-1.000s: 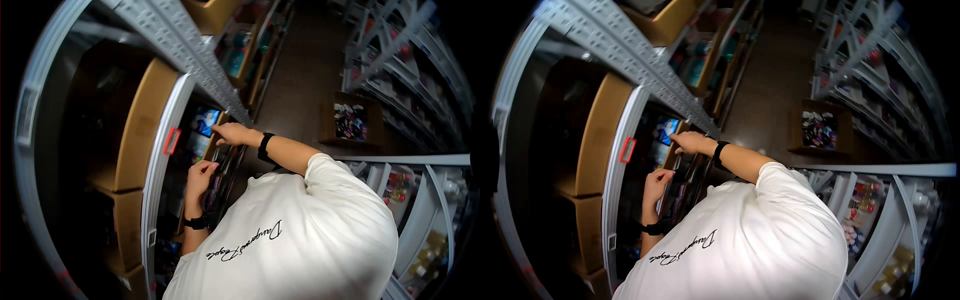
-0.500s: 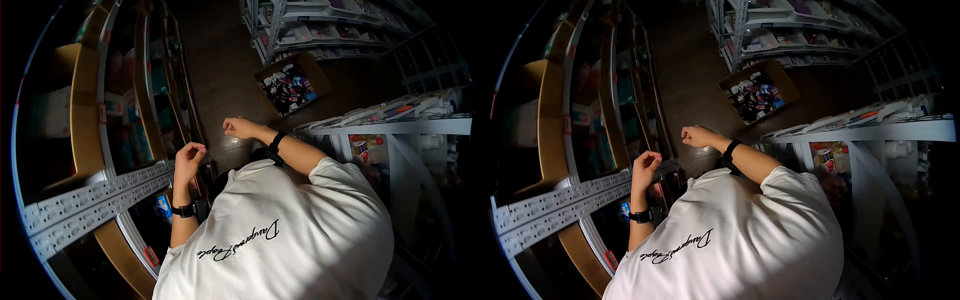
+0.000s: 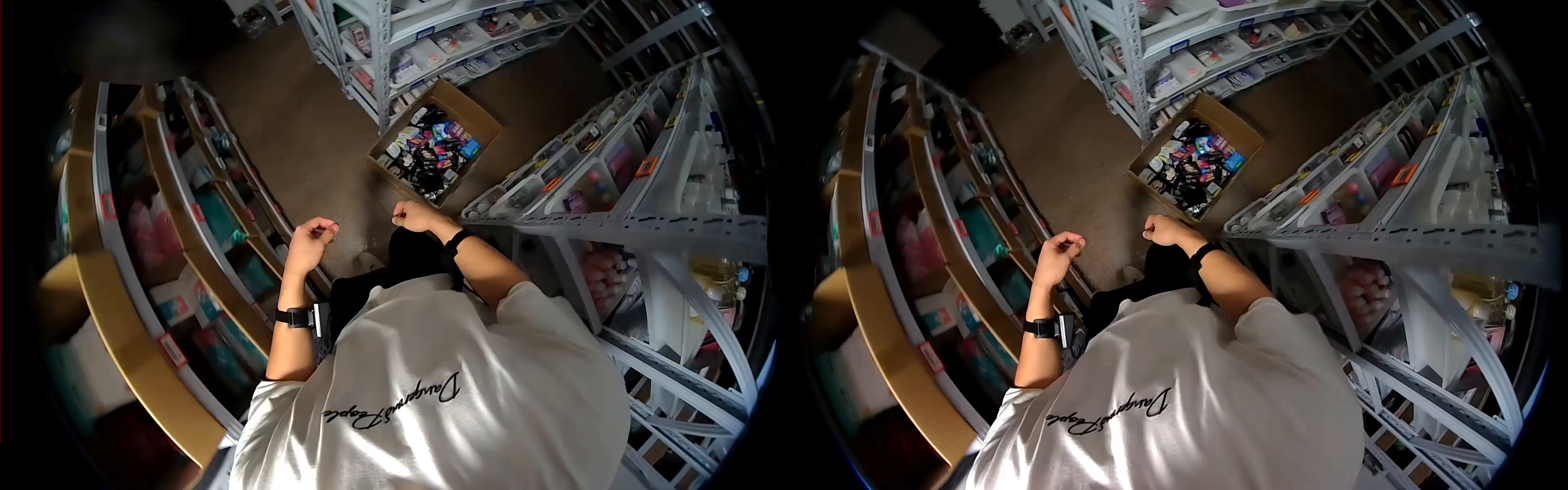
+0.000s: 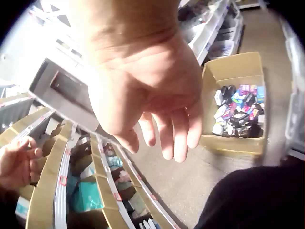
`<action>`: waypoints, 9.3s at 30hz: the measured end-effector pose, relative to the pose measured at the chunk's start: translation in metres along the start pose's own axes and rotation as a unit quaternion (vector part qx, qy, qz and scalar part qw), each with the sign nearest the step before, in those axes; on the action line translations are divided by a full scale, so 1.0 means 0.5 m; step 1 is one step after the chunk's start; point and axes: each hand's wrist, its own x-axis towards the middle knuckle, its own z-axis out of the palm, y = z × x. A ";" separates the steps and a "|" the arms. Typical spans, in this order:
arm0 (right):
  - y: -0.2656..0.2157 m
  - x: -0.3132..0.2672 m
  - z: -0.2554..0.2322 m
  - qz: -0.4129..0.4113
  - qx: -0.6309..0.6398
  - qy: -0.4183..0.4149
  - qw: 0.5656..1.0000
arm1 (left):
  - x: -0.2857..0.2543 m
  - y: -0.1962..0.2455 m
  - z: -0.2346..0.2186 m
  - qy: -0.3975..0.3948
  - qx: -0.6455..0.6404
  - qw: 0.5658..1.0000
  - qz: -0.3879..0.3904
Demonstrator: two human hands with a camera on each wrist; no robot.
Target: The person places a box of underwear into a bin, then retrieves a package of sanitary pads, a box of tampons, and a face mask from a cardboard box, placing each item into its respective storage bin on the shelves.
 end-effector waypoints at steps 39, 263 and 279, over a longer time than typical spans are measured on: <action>0.918 1.009 -0.170 0.360 0.098 0.421 0.827 | 0.882 -0.487 0.357 -0.243 0.497 0.831 0.057; -0.703 -0.585 0.521 -0.225 -0.108 -0.761 0.600 | -1.040 -0.130 0.579 0.750 -0.386 0.535 -0.046; -0.569 -0.670 0.511 -0.199 -0.179 -0.770 0.579 | -1.086 -0.168 0.724 0.713 -0.428 0.549 -0.087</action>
